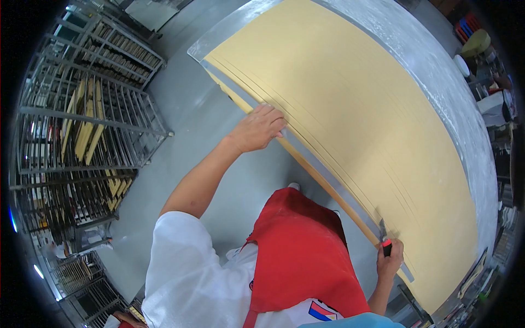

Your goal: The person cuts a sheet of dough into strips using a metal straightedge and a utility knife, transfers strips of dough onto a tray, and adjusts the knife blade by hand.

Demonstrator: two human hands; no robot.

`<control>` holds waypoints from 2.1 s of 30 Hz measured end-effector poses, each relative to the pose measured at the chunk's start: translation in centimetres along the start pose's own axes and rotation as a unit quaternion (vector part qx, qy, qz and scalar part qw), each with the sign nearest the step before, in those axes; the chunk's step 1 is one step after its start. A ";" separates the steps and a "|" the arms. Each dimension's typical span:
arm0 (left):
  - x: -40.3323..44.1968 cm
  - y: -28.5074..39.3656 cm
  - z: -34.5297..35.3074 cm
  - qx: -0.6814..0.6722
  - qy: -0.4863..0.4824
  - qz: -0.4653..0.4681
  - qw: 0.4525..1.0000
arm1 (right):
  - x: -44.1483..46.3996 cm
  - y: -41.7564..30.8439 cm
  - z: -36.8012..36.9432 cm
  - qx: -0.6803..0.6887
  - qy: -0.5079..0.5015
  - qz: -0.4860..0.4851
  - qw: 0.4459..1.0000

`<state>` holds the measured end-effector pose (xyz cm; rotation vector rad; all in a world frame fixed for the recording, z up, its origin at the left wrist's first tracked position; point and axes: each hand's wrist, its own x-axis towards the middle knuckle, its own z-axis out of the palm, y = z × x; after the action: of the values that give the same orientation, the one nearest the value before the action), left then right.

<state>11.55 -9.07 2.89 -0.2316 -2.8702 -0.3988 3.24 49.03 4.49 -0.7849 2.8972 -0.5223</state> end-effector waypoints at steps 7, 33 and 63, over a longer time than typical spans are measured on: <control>0.0 -0.2 0.3 -0.005 0.006 0.006 1.000 | 0.0 0.1 0.1 0.004 0.010 -0.002 1.000; -1.3 0.2 1.4 0.023 0.118 0.007 0.993 | -0.1 1.4 -0.8 -0.022 -0.078 0.048 0.996; -2.7 -1.3 2.2 0.066 0.061 0.003 0.996 | -1.4 1.7 0.1 -0.054 -0.057 -0.006 0.997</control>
<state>13.41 -10.04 -0.14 -0.1865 -2.7615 -0.2134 3.64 51.09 3.84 -0.8170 2.8355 -0.3134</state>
